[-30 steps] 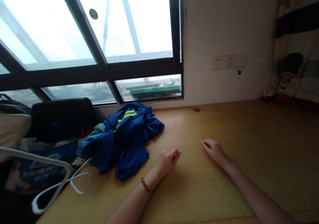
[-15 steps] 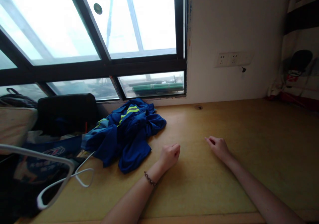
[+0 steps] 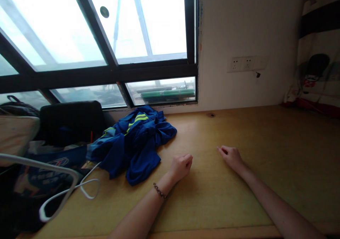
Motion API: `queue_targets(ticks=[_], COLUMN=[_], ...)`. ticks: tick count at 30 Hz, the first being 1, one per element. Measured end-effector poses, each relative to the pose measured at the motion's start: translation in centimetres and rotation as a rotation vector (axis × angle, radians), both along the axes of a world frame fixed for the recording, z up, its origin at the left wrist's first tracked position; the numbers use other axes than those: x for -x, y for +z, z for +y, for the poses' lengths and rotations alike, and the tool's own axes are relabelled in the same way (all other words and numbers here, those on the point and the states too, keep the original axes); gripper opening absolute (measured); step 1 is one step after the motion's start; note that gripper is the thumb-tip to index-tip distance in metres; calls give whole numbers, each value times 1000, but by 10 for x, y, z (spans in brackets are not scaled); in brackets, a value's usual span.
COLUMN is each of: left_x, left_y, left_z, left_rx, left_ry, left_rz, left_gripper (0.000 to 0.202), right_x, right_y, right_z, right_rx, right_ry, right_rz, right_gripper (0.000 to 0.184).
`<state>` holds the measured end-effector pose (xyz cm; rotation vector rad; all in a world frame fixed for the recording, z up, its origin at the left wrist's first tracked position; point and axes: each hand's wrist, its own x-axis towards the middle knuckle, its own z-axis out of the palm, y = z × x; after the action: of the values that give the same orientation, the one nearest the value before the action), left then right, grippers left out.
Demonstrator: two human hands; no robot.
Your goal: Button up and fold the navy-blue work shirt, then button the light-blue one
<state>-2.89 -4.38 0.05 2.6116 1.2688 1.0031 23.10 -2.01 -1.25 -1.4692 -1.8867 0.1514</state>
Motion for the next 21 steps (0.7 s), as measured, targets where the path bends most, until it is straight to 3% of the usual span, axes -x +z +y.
queue_targets(ticks=[21], left_x=[-1], left_y=[1], left_z=[-1], left_rx=[15], left_ry=[8], left_rz=[34], left_gripper=[25], right_x=[0], right_y=[0], right_z=[0], right_rx=[21], right_ry=[5], right_rz=[1], right_gripper=[39])
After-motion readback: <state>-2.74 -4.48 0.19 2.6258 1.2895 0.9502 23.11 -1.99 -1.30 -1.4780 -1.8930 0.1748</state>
